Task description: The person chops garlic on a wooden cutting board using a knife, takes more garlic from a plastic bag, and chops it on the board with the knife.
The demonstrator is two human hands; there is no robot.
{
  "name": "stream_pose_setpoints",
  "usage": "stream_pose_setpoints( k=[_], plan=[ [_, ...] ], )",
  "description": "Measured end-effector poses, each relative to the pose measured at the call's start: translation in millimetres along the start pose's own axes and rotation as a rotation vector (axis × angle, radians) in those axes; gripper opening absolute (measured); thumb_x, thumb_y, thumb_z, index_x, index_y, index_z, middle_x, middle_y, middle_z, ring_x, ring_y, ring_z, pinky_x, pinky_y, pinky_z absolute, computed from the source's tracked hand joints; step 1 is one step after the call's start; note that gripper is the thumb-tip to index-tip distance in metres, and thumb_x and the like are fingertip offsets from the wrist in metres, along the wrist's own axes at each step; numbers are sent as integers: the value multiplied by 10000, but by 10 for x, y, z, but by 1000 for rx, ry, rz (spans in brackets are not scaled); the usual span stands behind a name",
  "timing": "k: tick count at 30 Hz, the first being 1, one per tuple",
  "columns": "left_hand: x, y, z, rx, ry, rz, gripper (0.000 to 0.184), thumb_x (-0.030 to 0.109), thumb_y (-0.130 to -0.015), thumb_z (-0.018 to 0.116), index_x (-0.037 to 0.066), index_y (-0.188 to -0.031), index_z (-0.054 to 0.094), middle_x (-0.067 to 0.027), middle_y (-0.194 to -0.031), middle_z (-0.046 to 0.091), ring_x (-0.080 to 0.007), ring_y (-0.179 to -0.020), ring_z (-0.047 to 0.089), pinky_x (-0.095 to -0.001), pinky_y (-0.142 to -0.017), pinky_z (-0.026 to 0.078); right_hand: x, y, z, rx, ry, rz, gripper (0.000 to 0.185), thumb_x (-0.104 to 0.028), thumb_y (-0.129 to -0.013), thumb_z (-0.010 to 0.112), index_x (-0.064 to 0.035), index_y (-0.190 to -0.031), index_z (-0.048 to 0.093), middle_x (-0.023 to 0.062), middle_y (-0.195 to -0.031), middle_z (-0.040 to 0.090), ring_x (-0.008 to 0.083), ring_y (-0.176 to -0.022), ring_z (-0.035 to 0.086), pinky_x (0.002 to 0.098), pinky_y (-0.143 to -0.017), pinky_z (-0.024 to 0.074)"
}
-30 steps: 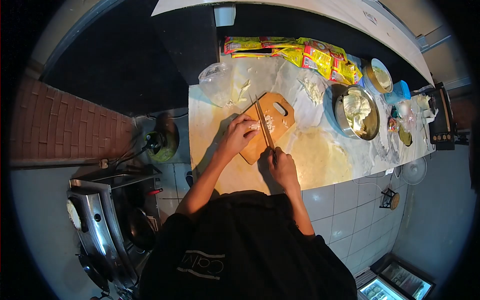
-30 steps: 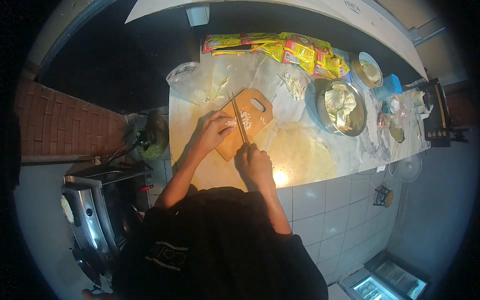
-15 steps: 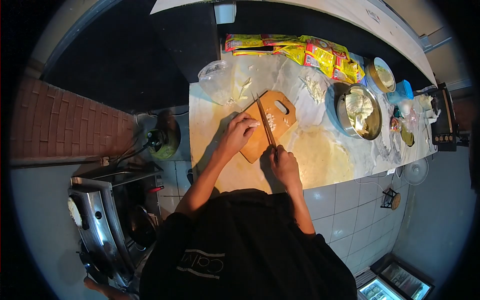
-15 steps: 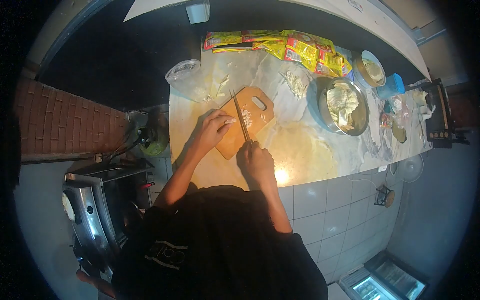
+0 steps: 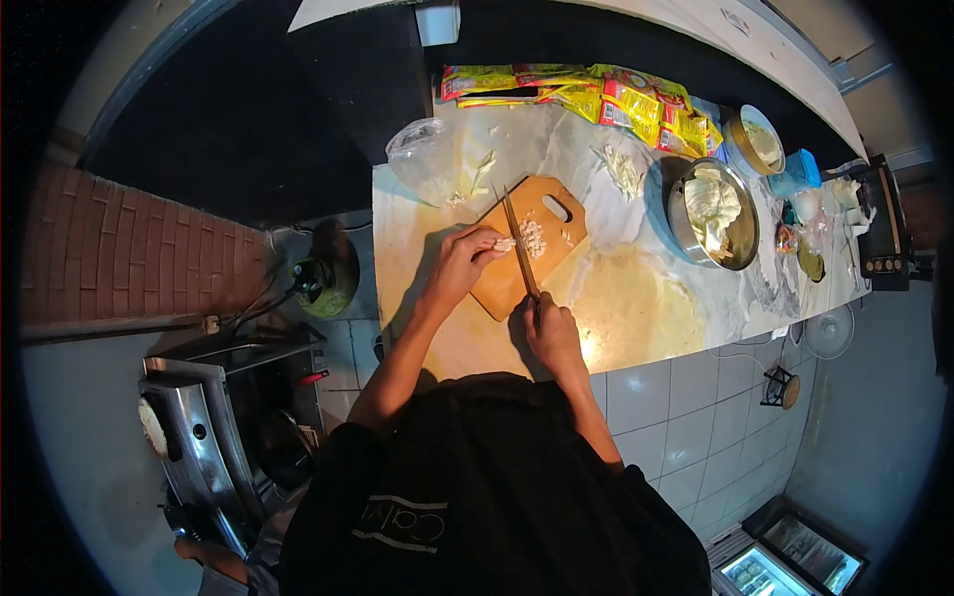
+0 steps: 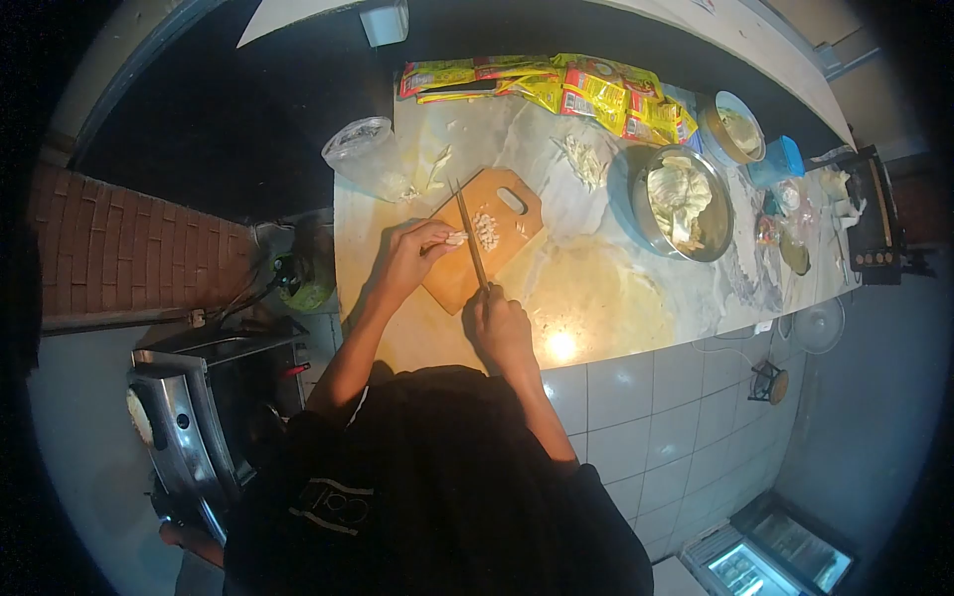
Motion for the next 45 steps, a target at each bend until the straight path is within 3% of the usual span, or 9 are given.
stream_pose_setpoints(
  k=[9,11,16,21,25,36,38,42,45],
  plan=[
    [22,-18,12,46,-45,103,116,8,-814,719,-50,-915,728,-170,-938,731,-290,-848,700,-354,-769,548,-63,42,11,-12,7,17,251,-177,-961,550,33,-1098,542,311,-734,626,498,-706,627,567,-640,501],
    [34,-36,1,45,-56,118,112,12,-814,719,-44,-910,733,-165,-929,733,-286,-843,699,-358,-777,541,-76,35,-28,51,-38,36,173,-151,-946,578,20,-947,553,315,-712,612,513,-700,601,580,-643,478],
    [71,-65,2,24,-133,198,90,39,-804,734,-6,-880,752,-125,-922,743,-260,-843,692,-341,-817,500,-115,-4,-44,53,-26,12,165,-147,-946,576,16,-948,556,308,-721,620,507,-705,605,578,-644,478],
    [50,-43,12,24,-168,243,143,55,-806,741,12,-941,763,-114,-928,745,-257,-843,675,-348,-786,515,-63,-3,1,-20,-5,7,230,-177,-955,548,20,-1074,542,319,-744,625,510,-722,623,579,-651,495],
    [84,-15,8,34,-188,257,128,66,-810,740,17,-926,759,-102,-943,746,-245,-874,694,-356,-858,494,-71,4,-7,-4,-38,8,218,-173,-963,538,23,-1058,539,316,-725,622,512,-702,619,579,-635,494],
    [100,5,2,58,-215,261,196,98,-799,775,18,-977,760,-108,-983,742,-276,-916,671,-355,-820,534,-93,8,-15,6,-7,15,222,-178,-967,535,31,-1042,530,316,-729,623,512,-705,619,579,-633,493],
    [91,-1,-1,52,-232,268,189,95,-804,769,17,-976,760,-109,-984,742,-277,-917,672,-354,-822,533,-91,4,-32,42,-28,36,199,-161,-959,563,34,-920,551,322,-717,609,514,-714,601,572,-631,474],
    [77,-7,-1,43,-231,308,172,86,-821,750,15,-977,758,-113,-984,741,-278,-897,675,-356,-814,529,-86,8,-50,64,-51,3,194,-155,-959,562,35,-920,553,322,-712,608,516,-709,600,568,-632,478],
    [68,-10,2,35,-203,316,168,64,-825,736,6,-982,751,-120,-990,739,-277,-898,674,-361,-826,523,-65,11,-11,-20,-12,41,249,-174,-956,551,32,-1096,551,318,-758,630,500,-725,632,565,-648,505]
  ],
)
Point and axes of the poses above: each hand's wrist, its own y-axis away from the middle knuckle, its own z-axis out of the palm, x = y × z, the point moved 5 cm from there along -y, towards the middle knuckle
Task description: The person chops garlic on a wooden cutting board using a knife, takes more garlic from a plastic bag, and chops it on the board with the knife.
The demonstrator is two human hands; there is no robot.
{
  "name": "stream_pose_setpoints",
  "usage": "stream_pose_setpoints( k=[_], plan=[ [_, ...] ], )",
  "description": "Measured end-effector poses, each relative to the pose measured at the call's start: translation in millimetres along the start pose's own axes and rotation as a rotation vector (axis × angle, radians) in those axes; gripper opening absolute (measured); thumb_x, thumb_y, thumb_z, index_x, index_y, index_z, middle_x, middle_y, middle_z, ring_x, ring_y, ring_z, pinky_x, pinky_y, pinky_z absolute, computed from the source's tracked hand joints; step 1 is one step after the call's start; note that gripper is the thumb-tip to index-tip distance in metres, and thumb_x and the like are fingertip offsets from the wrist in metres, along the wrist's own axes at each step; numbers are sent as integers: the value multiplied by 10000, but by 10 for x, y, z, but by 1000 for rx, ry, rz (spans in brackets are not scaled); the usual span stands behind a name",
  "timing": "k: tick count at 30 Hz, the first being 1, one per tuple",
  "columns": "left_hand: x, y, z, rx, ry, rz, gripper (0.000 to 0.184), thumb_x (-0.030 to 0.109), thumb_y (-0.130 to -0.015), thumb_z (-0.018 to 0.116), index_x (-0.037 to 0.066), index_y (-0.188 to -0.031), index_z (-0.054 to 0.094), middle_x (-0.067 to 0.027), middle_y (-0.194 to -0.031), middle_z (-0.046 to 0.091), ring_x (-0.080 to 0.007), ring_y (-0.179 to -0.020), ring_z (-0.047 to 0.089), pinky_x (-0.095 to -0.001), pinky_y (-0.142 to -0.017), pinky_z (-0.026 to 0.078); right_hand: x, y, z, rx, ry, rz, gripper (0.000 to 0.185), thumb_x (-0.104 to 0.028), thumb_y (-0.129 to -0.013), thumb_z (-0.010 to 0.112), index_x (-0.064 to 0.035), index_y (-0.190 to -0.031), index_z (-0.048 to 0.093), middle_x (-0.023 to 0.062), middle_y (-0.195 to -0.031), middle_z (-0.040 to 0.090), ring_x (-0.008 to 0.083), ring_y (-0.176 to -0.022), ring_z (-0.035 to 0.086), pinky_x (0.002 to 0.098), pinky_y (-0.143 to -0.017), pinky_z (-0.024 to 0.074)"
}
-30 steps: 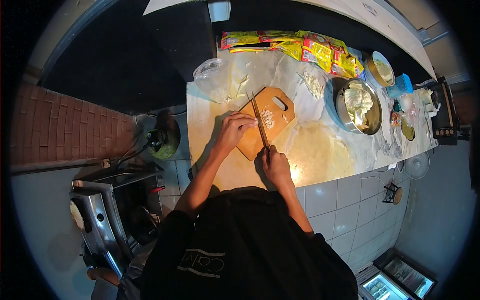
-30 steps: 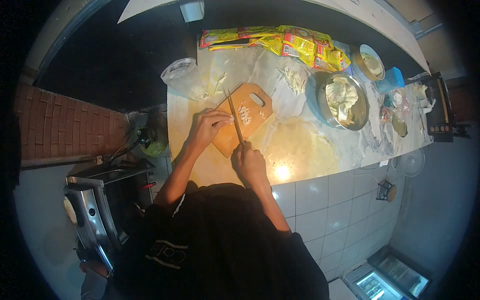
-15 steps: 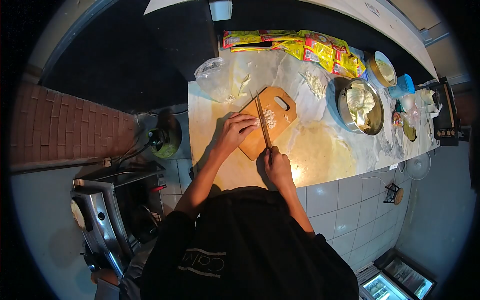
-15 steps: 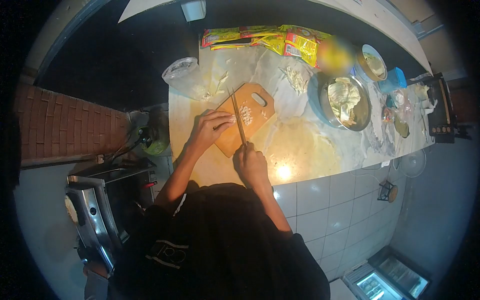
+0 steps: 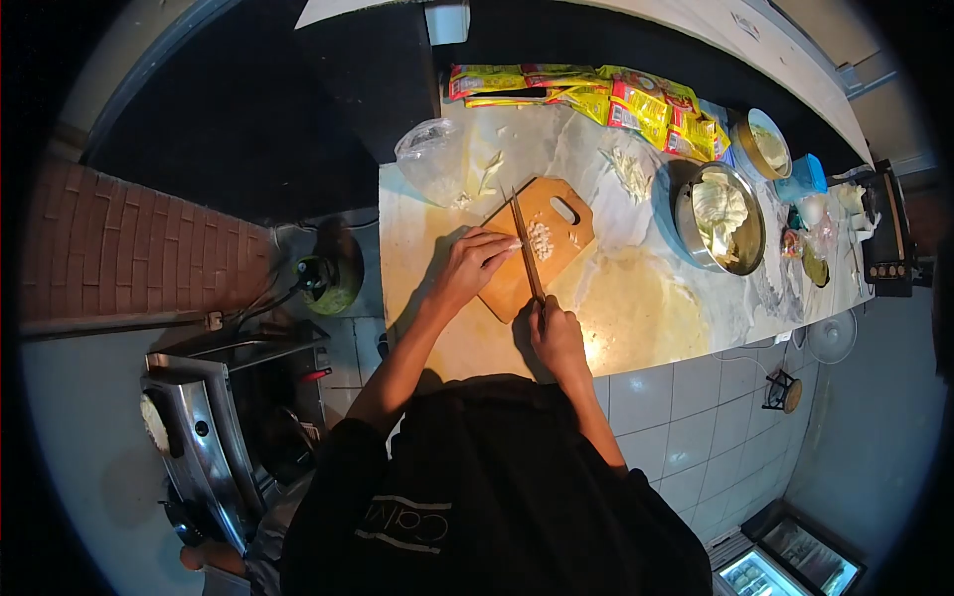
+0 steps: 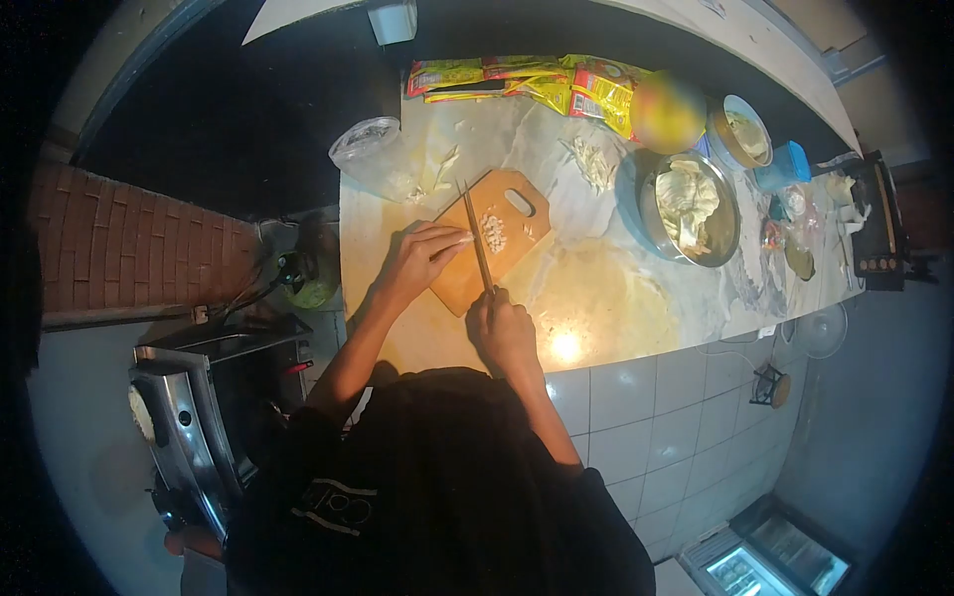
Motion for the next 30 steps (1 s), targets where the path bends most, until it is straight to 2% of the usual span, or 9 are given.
stream_pose_setpoints(
  k=[2,4,5,7,12,13,14,21,30],
  plan=[
    [34,-3,-6,-6,21,-3,165,45,-825,727,-3,-981,746,-126,-995,736,-278,-900,670,-365,-839,518,-29,12,-24,57,-33,-6,192,-147,-959,561,41,-919,555,321,-725,616,521,-715,601,565,-635,482],
    [25,9,-18,-21,59,-138,167,40,-825,722,1,-985,747,-126,-1005,736,-279,-912,672,-362,-833,521,-40,20,-22,65,-31,-9,196,-149,-960,561,42,-918,554,320,-724,617,522,-714,601,565,-634,482],
    [7,14,-14,-20,60,-139,167,40,-825,722,1,-985,747,-126,-1005,736,-279,-912,672,-362,-833,521,-45,24,-23,72,-31,-13,199,-151,-961,561,43,-916,552,318,-723,618,523,-713,600,565,-633,483],
    [11,18,-4,-9,21,-30,185,40,-831,716,16,-1011,749,-119,-1003,742,-273,-943,681,-354,-824,533,-60,23,-27,74,-34,-19,204,-154,-964,560,44,-916,552,319,-721,616,522,-712,601,566,-629,479],
    [-7,47,8,-6,-26,23,177,39,-833,711,14,-1002,754,-119,-1013,740,-277,-937,676,-351,-825,539,-49,-7,-24,77,-51,11,212,-159,-969,558,45,-913,547,321,-710,607,516,-704,603,566,-610,468],
    [-2,50,10,-3,-32,34,176,39,-833,710,13,-1001,755,-120,-1013,740,-279,-933,675,-352,-826,539,-53,-14,-27,59,-58,13,209,-167,-977,539,41,-959,543,326,-705,608,518,-693,610,569,-608,482],
    [-2,54,14,-3,-33,34,176,39,-833,710,13,-1001,755,-120,-1013,740,-279,-933,675,-352,-826,539,-61,-20,-32,41,-65,15,215,-176,-985,520,38,-1006,539,332,-701,609,520,-683,618,572,-606,497],
    [32,42,11,-19,-47,27,166,30,-836,705,23,-992,760,-127,-992,738,-281,-924,671,-354,-812,543,-207,-76,-77,66,6,-31,227,-194,-990,510,31,-1001,538,315,-693,618,509,-660,621,562,-591,502],
    [41,28,-11,-23,-22,16,164,-16,-822,695,-11,-975,753,-139,-984,738,-281,-906,679,-349,-786,554,-243,-79,14,57,32,-28,249,-195,-929,562,27,-1031,517,291,-710,643,469,-667,651,541,-600,518]
  ],
)
Point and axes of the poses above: each hand's wrist, its own y-axis away from the middle knuckle, its own z-axis out of the palm, x = y × z, the point moved 5 cm from there along -y, towards the middle knuckle
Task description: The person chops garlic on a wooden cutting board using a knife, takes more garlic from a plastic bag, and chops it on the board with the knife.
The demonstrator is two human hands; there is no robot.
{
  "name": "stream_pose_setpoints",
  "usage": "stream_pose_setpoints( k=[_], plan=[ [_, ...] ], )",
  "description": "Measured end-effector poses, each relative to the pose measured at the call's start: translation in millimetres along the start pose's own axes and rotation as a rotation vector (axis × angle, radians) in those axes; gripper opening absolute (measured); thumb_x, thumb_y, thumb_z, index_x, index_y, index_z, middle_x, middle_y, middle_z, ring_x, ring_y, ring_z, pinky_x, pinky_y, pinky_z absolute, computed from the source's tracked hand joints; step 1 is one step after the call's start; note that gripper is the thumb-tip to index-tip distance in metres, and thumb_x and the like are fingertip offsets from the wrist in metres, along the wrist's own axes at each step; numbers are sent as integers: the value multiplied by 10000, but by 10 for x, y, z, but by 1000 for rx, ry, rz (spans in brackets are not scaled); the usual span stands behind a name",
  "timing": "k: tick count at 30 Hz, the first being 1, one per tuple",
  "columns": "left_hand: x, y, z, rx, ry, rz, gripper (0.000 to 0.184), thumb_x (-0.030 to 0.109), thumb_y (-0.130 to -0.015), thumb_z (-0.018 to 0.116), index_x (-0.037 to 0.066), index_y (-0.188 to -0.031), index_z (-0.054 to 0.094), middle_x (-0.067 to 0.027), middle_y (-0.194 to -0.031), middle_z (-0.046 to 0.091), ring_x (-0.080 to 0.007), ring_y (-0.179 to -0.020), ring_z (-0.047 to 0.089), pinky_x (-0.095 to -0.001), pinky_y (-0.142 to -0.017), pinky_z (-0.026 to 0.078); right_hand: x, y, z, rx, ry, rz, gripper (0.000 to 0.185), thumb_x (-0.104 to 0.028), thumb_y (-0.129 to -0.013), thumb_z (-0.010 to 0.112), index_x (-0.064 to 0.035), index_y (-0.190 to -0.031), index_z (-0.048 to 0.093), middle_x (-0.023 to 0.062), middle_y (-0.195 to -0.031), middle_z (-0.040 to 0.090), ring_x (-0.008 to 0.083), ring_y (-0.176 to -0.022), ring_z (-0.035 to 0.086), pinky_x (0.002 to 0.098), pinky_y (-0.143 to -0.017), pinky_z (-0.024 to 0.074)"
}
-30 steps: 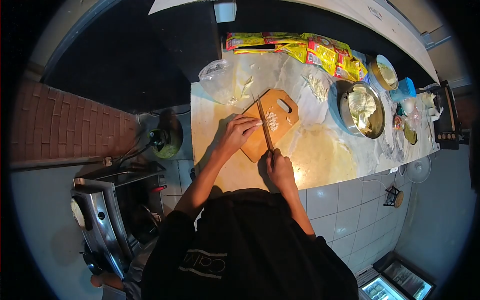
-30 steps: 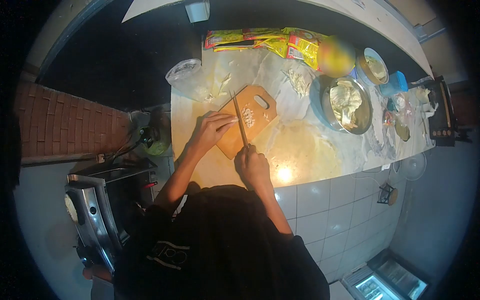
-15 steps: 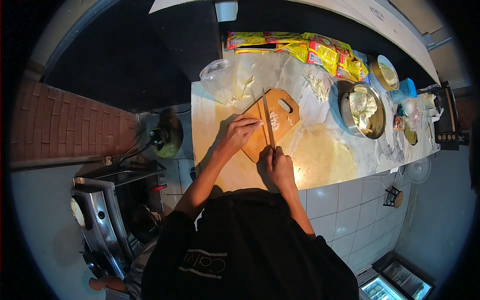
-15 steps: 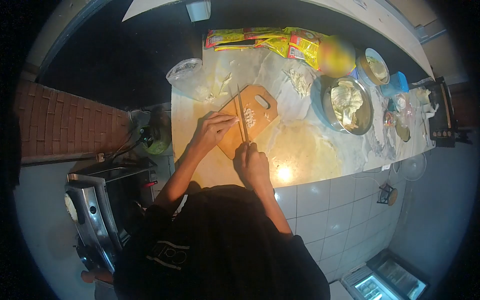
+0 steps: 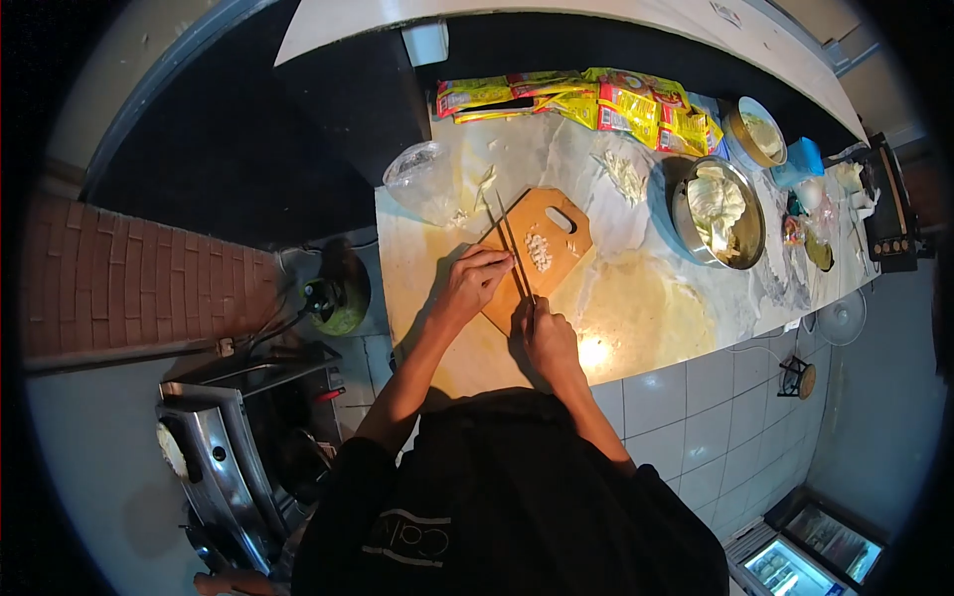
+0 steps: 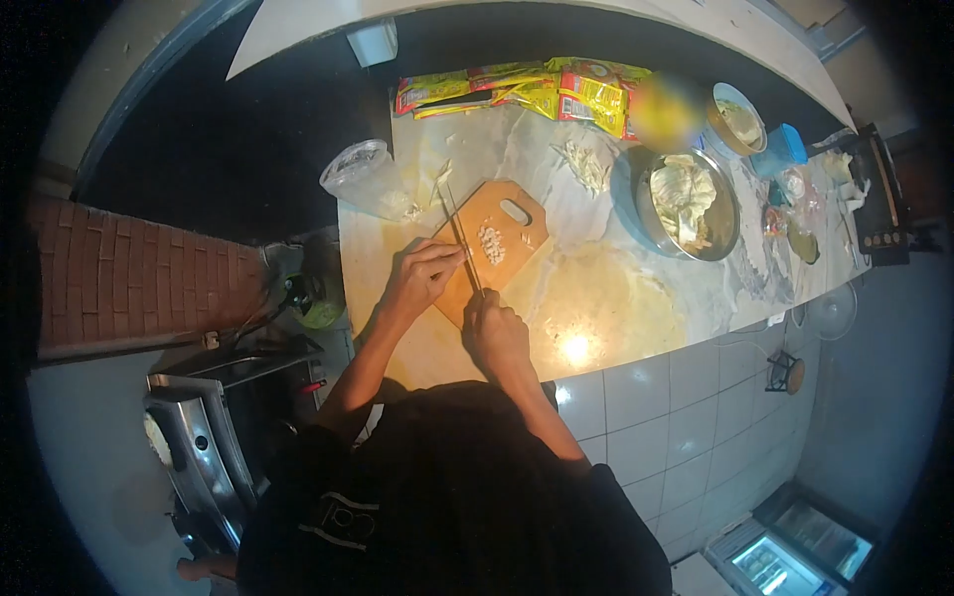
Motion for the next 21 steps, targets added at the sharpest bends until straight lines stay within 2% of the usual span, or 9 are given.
stream_pose_setpoints(
  k=[4,15,21],
  plan=[
    [20,-29,-3,9,14,4,143,-24,-823,692,-35,-953,749,-156,-974,736,-289,-877,677,-359,-791,551,-58,-28,-27,-17,-13,44,253,-205,-937,535,39,-996,506,298,-703,642,469,-680,658,537,-616,530],
    [-29,-41,18,-5,50,-26,192,-74,-780,705,-18,-957,754,-152,-978,737,-294,-908,685,-356,-788,557,-92,-24,-26,-34,-3,122,247,-205,-939,529,40,-952,499,291,-719,651,462,-691,671,530,-628,548],
    [-51,-15,36,3,71,-65,210,-88,-767,709,-15,-958,755,-145,-983,738,-296,-909,686,-356,-782,561,-16,-21,105,-45,88,146,201,-160,-910,554,31,-944,503,265,-731,667,419,-690,695,487,-616,569]
  ],
)
Point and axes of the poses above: each hand's wrist, its own y-axis away from the middle knuckle, its own z-axis out of the palm, x = y × z, the point moved 5 cm from there along -y, towards the middle knuckle
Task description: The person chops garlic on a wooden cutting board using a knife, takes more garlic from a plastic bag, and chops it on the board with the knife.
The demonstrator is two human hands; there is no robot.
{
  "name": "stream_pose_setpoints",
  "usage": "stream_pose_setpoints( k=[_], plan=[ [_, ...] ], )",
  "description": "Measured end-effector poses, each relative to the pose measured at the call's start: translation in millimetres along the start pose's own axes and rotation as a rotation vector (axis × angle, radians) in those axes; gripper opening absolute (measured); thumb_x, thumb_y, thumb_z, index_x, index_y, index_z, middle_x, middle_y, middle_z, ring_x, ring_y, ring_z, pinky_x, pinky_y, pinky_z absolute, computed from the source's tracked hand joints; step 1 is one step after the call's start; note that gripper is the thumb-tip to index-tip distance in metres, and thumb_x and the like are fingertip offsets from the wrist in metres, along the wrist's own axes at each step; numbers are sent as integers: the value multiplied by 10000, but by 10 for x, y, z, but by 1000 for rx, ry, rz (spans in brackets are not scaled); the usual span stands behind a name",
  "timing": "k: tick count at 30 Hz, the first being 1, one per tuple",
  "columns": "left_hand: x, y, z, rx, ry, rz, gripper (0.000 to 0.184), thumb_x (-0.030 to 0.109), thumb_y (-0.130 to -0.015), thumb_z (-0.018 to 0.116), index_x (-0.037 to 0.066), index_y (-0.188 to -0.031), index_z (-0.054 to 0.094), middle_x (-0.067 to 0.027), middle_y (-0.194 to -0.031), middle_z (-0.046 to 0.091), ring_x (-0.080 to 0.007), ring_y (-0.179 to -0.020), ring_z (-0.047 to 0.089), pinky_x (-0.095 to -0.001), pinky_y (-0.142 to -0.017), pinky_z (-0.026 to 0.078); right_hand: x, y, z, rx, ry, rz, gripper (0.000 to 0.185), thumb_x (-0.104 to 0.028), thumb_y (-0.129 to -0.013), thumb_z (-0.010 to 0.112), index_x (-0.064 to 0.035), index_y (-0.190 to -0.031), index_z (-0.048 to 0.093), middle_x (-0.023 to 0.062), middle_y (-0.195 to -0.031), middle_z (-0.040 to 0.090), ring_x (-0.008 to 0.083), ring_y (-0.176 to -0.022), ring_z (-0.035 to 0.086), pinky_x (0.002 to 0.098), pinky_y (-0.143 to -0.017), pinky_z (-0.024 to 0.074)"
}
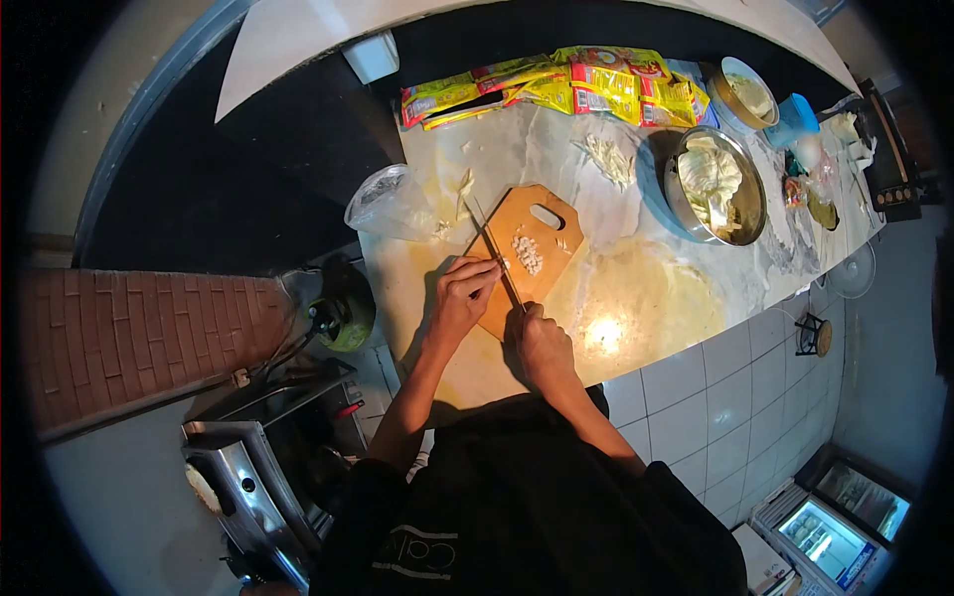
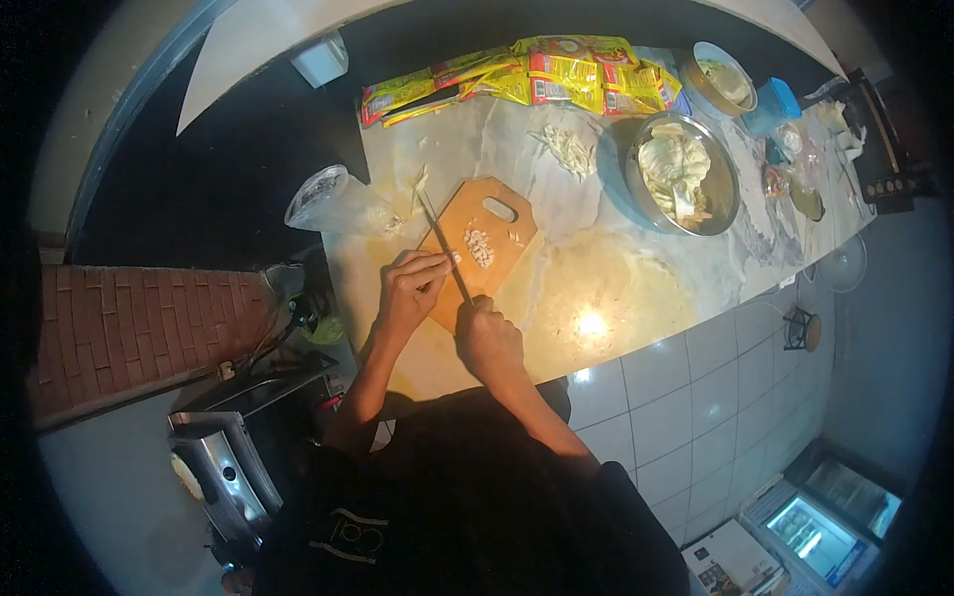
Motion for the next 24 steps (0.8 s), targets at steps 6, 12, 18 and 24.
stream_pose_setpoints(
  k=[6,12,18,24],
  plan=[
    [2,-9,9,5,-8,-11,197,-83,-768,714,-14,-948,757,-141,-972,739,-287,-900,687,-352,-768,561,-31,-22,-23,16,36,5,145,-89,-870,562,38,-914,506,238,-723,674,402,-677,703,466,-599,578],
    [1,-27,-4,3,-1,-36,183,-79,-771,717,-13,-937,757,-137,-960,740,-280,-889,688,-345,-758,560,6,-48,58,12,57,21,137,-83,-857,574,36,-887,513,231,-736,678,389,-685,709,454,-597,580],
    [-4,-60,-18,12,7,-26,157,-61,-790,718,-7,-932,757,-124,-957,741,-263,-881,689,-338,-759,556,-64,-31,-157,2,3,-7,189,-144,-874,579,34,-901,520,252,-738,667,433,-681,688,505,-623,565],
    [-44,-58,-15,22,33,-62,145,-23,-809,729,15,-944,762,-105,-957,736,-244,-868,684,-322,-729,547,5,9,-220,-66,-30,20,246,-230,-931,532,16,-930,520,286,-753,655,466,-704,673,544,-637,547]
  ],
)
Point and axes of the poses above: each hand's wrist, its own y-axis away from the middle knuckle, its own z-axis out of the palm, x = y × z, the point moved 5 cm from there along -y, towards the middle knuckle
